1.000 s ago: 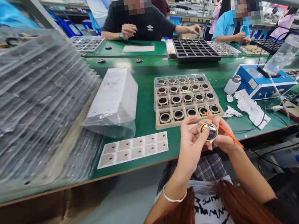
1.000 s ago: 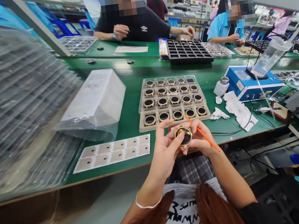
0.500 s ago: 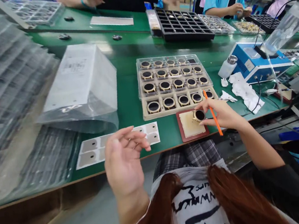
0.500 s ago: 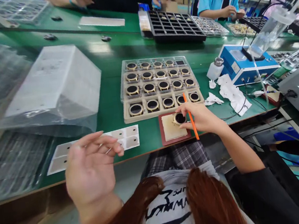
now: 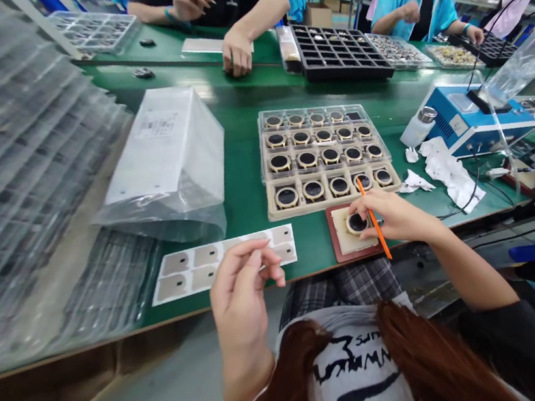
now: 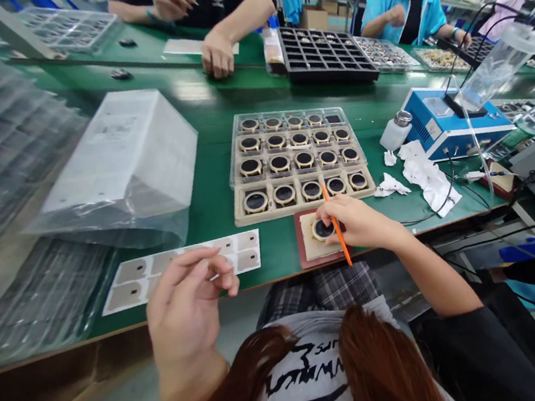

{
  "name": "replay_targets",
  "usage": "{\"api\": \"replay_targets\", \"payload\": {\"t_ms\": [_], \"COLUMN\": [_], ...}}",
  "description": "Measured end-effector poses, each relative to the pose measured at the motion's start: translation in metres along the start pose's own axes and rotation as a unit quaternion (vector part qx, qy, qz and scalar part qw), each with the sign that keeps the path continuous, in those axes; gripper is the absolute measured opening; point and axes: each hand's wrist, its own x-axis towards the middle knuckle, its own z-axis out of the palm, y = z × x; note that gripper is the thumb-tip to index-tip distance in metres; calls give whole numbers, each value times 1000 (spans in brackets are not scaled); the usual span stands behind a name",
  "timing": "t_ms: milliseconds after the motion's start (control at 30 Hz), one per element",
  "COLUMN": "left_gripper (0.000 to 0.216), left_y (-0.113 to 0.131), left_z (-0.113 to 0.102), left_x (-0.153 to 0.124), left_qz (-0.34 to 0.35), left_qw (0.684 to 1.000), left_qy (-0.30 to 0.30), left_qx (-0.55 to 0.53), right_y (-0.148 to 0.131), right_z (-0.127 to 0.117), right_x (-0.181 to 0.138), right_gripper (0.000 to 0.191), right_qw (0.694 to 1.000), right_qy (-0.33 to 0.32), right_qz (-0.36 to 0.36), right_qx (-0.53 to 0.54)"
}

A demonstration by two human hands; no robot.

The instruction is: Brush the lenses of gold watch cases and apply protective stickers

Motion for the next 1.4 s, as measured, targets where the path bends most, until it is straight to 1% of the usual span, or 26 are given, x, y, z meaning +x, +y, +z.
{"api": "replay_targets", "payload": {"t_ms": [200, 300, 400, 467, 533, 567, 633, 700, 733, 800, 833, 900, 933, 1000, 1100, 1267, 1400], "left_gripper": [11, 15, 20, 22, 24, 23, 15, 16, 19, 18, 19, 20, 20, 21, 22, 22, 22], "left_y": [-2, -6, -11, -14, -16, -16, -17, -16, -16, -14, -13, -11, -10, -8, -7, -4, -4], "left_z": [8, 11, 21, 32, 45, 50, 58, 58, 54, 44, 37, 25, 19, 12, 9, 14, 15], "left_x": [-3, -7, -12, -15, -17, -17, -18, -18, -18, -18, -18, -18, -18, -19, -19, -18, -18], "left_qz": [-31, -42, -39, -12, 31, 61, 121, 165, 172, 159, 145, 112, 97, 75, 65, 63, 63], "left_qw": [999, 997, 988, 974, 947, 932, 908, 900, 902, 913, 920, 936, 942, 950, 954, 957, 958], "left_qy": [-15, -57, -110, -158, -218, -238, -256, -250, -244, -220, -197, -145, -122, -91, -76, -92, -100], "left_qx": [29, 39, 97, 164, 233, 265, 308, 317, 313, 306, 305, 301, 297, 288, 282, 266, 261], "right_y": [1, 3, 0, -7, -20, -28, -44, -54, -56, -51, -45, -30, -22, -9, 0, 0, -3], "right_z": [2, 2, 2, 3, 4, 6, 9, 12, 12, 10, 9, 7, 7, 10, 16, 19, 14], "right_x": [0, 0, -1, -3, -4, -4, -4, -3, -3, -2, -3, -6, -9, -12, -14, -11, -8], "right_gripper": [34, 31, 29, 28, 25, 24, 25, 31, 38, 57, 68, 85, 89, 89, 82, 74, 60], "right_qw": [1000, 1000, 1000, 999, 997, 996, 993, 992, 993, 994, 993, 991, 990, 991, 992, 992, 995], "right_qy": [2, 5, 11, 29, 59, 72, 89, 89, 85, 86, 91, 103, 103, 90, 85, 93, 79], "right_qz": [-10, -10, -15, -19, -27, -32, -44, -57, -64, -72, -68, -39, -17, 21, 40, 34, 30], "right_qx": [20, 18, 8, -10, -30, -41, -62, -66, -52, 5, 36, 80, 89, 92, 88, 80, 49]}}
